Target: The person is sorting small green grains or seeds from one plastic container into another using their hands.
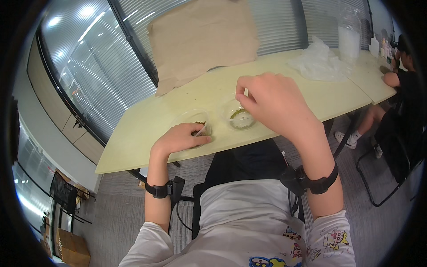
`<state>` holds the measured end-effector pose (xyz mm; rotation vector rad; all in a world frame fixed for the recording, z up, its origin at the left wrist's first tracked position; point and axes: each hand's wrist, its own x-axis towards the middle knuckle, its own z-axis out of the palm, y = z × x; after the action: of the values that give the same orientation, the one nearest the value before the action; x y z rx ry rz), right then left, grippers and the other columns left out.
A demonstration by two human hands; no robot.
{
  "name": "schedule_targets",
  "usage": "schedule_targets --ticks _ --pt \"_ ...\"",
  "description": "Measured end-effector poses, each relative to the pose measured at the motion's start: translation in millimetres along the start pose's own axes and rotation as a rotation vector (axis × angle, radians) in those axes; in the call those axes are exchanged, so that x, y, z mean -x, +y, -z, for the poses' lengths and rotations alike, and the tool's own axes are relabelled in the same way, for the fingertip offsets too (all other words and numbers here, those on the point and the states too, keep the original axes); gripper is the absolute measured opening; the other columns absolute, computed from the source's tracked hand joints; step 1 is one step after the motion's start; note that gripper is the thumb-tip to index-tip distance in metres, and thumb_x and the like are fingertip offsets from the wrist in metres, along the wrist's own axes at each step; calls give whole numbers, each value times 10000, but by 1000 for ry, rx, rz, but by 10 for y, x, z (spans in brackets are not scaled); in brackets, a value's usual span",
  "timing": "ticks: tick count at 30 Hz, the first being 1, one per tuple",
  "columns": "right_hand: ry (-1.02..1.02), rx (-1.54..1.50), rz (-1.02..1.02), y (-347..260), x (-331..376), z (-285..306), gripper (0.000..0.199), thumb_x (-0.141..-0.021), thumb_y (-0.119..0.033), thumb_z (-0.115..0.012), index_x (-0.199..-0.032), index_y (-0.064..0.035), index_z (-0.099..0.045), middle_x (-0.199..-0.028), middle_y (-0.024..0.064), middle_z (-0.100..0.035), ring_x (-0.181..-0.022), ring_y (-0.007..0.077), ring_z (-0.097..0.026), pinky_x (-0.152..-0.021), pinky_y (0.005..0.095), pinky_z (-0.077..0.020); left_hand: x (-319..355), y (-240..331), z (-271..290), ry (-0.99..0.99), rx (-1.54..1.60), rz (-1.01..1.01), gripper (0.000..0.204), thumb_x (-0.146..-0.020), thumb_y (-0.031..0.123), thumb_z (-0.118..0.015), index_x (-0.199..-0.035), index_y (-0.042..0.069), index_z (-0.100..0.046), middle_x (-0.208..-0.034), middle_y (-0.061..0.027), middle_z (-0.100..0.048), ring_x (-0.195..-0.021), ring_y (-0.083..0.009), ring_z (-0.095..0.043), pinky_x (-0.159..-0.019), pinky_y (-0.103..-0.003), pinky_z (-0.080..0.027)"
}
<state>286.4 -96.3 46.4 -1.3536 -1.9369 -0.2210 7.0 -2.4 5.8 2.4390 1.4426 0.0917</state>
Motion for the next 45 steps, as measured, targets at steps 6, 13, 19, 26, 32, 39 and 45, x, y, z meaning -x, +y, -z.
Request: schedule_targets --ticks 6,13,19,26,32,39,45 --pt "53 -40 -70 65 -67 -122 146 -964 -204 -675 -961 -89 -765 -786 109 -748 -783 331 -725 -719 461 -549 0 -22 -24 8 43 3 496 -950 544 -692 -1004 58 -778 -815 -102 -700 -757 -234 -614 -740 -363 -489" --pt "27 103 -71 318 -40 -383 173 -946 -161 -659 -1029 -85 -790 -908 123 -785 -882 342 -748 -799 451 -577 -9 -13 -28 -3 80 17 494 -956 528 -700 -950 40 -774 -770 -93 -664 -726 -213 -587 -715 -349 -477" --pt "-98 4 -116 152 -37 -181 209 -936 -205 -675 -1055 -81 -794 -867 118 -786 -855 338 -757 -806 448 -582 11 20 0 -1 89 19 528 -958 510 -708 -804 5 -704 -683 -95 -599 -659 -203 -523 -663 -356 -434" --pt "-148 -20 -108 126 -33 -142 212 -940 -228 -670 -1039 -86 -792 -822 116 -781 -796 324 -753 -779 441 -584 14 36 8 6 106 25 531 -954 508 -719 -788 4 -710 -665 -95 -595 -647 -204 -519 -662 -359 -435" --pt "-180 -32 -108 117 -28 -121 240 -944 -264 -670 -1039 -77 -787 -846 108 -770 -786 316 -725 -739 431 -549 16 38 0 -2 117 31 526 -956 513 -718 -802 10 -724 -677 -95 -609 -655 -205 -525 -674 -355 -444" --pt "-181 -41 -89 98 -14 -110 235 -945 -272 -673 -1030 -85 -788 -838 104 -768 -778 312 -721 -732 430 -545 -18 -63 -40 -26 181 -15 493 -971 504 -705 -850 26 -702 -702 -67 -584 -681 -184 -508 -676 -338 -439" --pt "-189 -45 -100 68 -9 -75 239 -946 -280 -674 -1028 -85 -785 -838 105 -768 -781 316 -721 -729 432 -541 -14 3 12 -10 113 17 461 -966 478 -729 -906 25 -671 -729 -54 -587 -703 -171 -516 -682 -330 -438"
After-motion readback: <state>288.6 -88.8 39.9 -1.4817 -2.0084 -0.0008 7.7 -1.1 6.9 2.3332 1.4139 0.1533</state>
